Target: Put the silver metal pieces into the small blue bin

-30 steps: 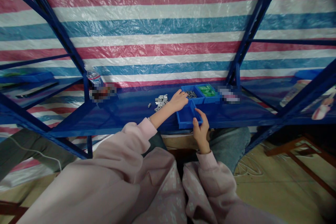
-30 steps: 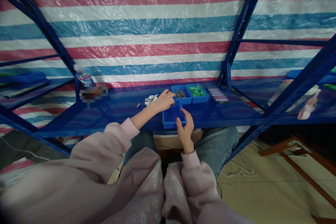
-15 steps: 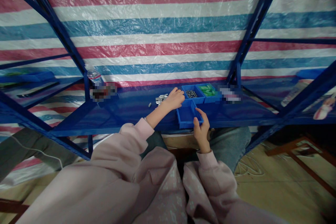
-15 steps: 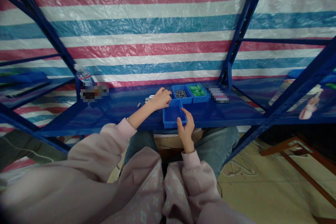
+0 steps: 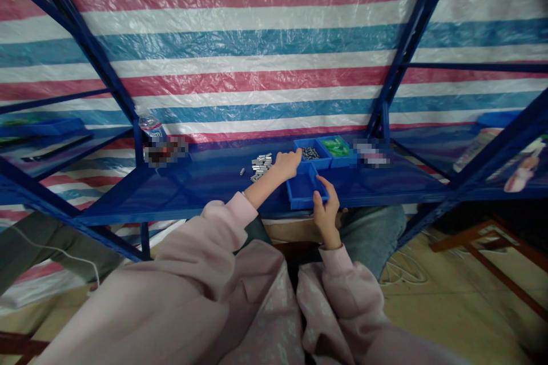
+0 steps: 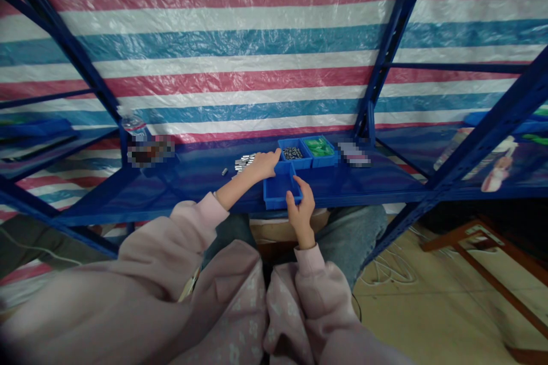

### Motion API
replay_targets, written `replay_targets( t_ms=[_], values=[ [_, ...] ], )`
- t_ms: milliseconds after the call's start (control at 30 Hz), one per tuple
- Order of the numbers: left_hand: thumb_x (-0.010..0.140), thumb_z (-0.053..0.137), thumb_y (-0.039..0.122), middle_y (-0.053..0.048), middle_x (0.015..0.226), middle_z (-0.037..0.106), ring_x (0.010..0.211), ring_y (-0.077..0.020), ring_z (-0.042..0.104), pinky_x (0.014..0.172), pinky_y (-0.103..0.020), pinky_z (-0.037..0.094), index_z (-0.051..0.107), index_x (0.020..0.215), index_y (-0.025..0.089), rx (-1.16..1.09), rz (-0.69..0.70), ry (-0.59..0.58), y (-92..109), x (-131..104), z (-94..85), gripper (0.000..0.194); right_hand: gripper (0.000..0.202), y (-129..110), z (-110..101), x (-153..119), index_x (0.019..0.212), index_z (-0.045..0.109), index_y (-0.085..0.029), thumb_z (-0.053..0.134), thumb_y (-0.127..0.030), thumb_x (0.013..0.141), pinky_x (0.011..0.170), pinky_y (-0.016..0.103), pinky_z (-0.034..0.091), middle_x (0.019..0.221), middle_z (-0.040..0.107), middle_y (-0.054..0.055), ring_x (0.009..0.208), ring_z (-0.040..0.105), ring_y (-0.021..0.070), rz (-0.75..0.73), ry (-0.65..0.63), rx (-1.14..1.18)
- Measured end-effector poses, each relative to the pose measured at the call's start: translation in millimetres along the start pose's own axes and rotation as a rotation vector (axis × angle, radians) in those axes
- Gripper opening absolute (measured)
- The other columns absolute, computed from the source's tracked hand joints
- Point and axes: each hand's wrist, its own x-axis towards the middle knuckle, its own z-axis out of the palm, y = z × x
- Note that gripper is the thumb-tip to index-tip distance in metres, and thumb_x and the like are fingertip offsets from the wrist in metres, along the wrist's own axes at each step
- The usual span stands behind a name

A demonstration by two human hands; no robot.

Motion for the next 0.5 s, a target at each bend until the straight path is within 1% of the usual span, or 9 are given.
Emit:
replay_targets(
  t_ms=[67, 167, 300, 400, 500],
  values=[
    [0.076, 0.069, 0.02, -0.017, 0.111, 0.066, 0.106, -0.0275, 0.063, 0.083, -0.034, 0.049, 0.036, 0.129, 0.013, -0.013, 0.015, -0.014, -3, 2, 0.9, 0.063, 0.039, -1, 0, 0, 0.119, 0.058, -0.016, 0.049, -0.039, 0.089, 0.092, 0.047, 0.045, 0.116, 0.062, 0.014, 0.106, 0.058, 0.0278, 0.004, -0.004, -0.001],
    [0.073, 0.072, 0.025, -0.015, 0.111, 0.066, 0.105, -0.0275, 0.064, 0.08, -0.031, 0.05, 0.042, 0.125, 0.014, -0.015, 0.027, 0.004, -9, 5, 3.1, 0.061, 0.039, -2, -1, 0, 0.119, 0.058, -0.016, 0.049, -0.039, 0.089, 0.092, 0.047, 0.045, 0.116, 0.062, 0.014, 0.106, 0.058, 0.0279, 0.01, -0.008, -0.004],
    [0.076, 0.069, 0.039, -0.011, 0.111, 0.066, 0.102, -0.026, 0.065, 0.079, -0.03, 0.051, 0.054, 0.111, 0.017, -0.042, 0.062, -0.025, -18, 9, -0.2, 0.044, 0.04, -2, -1, 0, 0.119, 0.058, -0.016, 0.048, -0.04, 0.089, 0.092, 0.047, 0.045, 0.115, 0.062, 0.014, 0.106, 0.058, 0.0279, 0.023, -0.003, -0.011],
    [0.076, 0.067, 0.044, -0.009, 0.111, 0.066, 0.101, -0.0247, 0.065, 0.08, -0.03, 0.051, 0.059, 0.106, 0.019, -0.072, 0.086, -0.08, -22, 12, -6.6, 0.04, 0.039, -2, -1, 0, 0.119, 0.058, -0.017, 0.049, -0.04, 0.089, 0.092, 0.047, 0.045, 0.115, 0.062, 0.014, 0.106, 0.058, 0.0278, 0.024, -0.002, -0.007],
    [0.069, 0.073, 0.04, -0.009, 0.113, 0.066, 0.103, -0.0254, 0.064, 0.082, -0.031, 0.052, 0.06, 0.109, 0.021, -0.052, 0.093, -0.168, -21, 12, -11.2, 0.046, 0.039, -1, 0, 1, 0.119, 0.059, -0.016, 0.049, -0.039, 0.089, 0.092, 0.047, 0.045, 0.115, 0.062, 0.014, 0.105, 0.058, 0.0278, 0.019, -0.003, -0.001]
  ],
)
